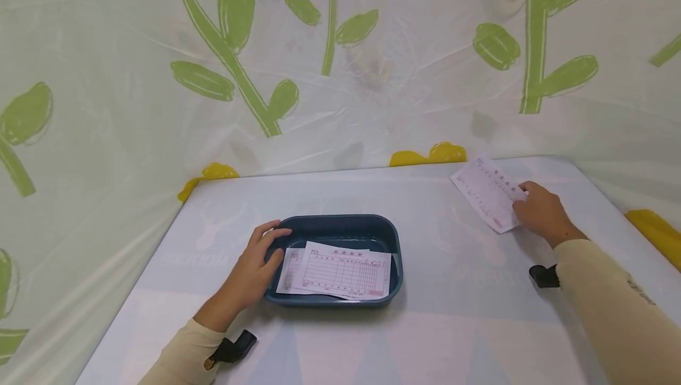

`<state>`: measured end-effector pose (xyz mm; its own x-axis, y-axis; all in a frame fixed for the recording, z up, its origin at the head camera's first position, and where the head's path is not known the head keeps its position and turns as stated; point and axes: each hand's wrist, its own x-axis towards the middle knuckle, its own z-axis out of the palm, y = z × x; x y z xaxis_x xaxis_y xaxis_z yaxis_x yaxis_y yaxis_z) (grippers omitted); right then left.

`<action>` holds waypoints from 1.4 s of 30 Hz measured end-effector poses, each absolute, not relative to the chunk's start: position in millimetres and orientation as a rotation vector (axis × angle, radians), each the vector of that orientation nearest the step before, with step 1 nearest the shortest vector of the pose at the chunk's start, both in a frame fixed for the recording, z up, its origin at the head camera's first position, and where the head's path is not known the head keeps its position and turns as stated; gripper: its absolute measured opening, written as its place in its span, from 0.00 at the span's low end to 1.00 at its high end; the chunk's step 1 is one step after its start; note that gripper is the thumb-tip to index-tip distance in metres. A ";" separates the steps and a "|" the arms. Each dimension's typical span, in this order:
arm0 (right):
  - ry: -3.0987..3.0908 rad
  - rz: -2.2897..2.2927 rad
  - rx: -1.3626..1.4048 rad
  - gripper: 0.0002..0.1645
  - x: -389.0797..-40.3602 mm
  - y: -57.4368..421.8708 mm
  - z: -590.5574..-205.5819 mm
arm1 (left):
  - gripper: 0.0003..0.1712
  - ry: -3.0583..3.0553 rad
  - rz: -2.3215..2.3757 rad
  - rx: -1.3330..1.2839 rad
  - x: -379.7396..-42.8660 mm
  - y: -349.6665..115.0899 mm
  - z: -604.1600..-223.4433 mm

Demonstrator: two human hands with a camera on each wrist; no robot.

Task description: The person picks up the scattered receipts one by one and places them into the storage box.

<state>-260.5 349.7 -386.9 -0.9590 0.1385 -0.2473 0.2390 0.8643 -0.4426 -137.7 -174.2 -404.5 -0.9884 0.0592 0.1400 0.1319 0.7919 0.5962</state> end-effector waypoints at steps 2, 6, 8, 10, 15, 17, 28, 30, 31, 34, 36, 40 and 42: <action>2.887 -0.728 0.284 0.38 -259.0 347.8 -386.0 | 0.23 -2.863 -0.971 -0.153 -137.6 -174.7 -404.4; 2.925 -0.764 0.274 0.36 -255.2 343.5 -383.1 | 0.23 -2.867 -0.977 -0.150 -137.7 -175.3 -405.5; 2.916 -0.795 0.276 0.36 -252.6 340.5 -381.0 | 0.23 -2.873 -0.977 -0.146 -137.6 -175.3 -405.9; 2.915 -0.824 0.282 0.36 -249.9 336.7 -379.3 | 0.23 -2.872 -0.973 -0.147 -138.0 -175.6 -406.6; 2.922 -0.886 0.288 0.34 -243.3 326.1 -377.0 | 0.23 -2.872 -0.968 -0.151 -138.1 -175.9 -407.9; 2.932 -0.905 0.272 0.34 -240.2 321.6 -376.1 | 0.23 -2.876 -0.969 -0.149 -138.1 -176.0 -408.2; 3.000 -0.971 0.111 0.32 -224.2 291.6 -362.2 | 0.23 -2.869 -0.960 -0.160 -137.8 -175.8 -406.2; 3.013 -0.985 0.073 0.31 -222.2 286.8 -360.1 | 0.23 -2.867 -0.960 -0.160 -137.7 -175.8 -406.3; 3.015 -0.997 0.055 0.31 -221.2 284.5 -358.9 | 0.23 -2.864 -0.961 -0.161 -137.7 -175.8 -406.3; 3.016 -1.028 0.008 0.30 -218.0 275.4 -355.3 | 0.23 -2.854 -0.964 -0.165 -137.6 -175.9 -406.6; 3.005 -1.035 -0.008 0.30 -215.5 268.5 -353.3 | 0.23 -2.854 -0.970 -0.163 -137.1 -175.9 -406.5; 2.997 -1.041 -0.037 0.29 -209.2 255.6 -349.6 | 0.23 -2.856 -0.981 -0.162 -136.5 -175.7 -406.3; 2.998 -1.053 -0.067 0.29 -206.0 249.9 -347.5 | 0.23 -2.853 -0.980 -0.165 -136.5 -175.6 -406.1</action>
<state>-206.0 249.9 -347.5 -0.9985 -0.0276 0.0480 -0.0516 0.7797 -0.6241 -136.5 -175.6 -406.1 -0.9868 0.0636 0.1492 0.1419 0.7845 0.6037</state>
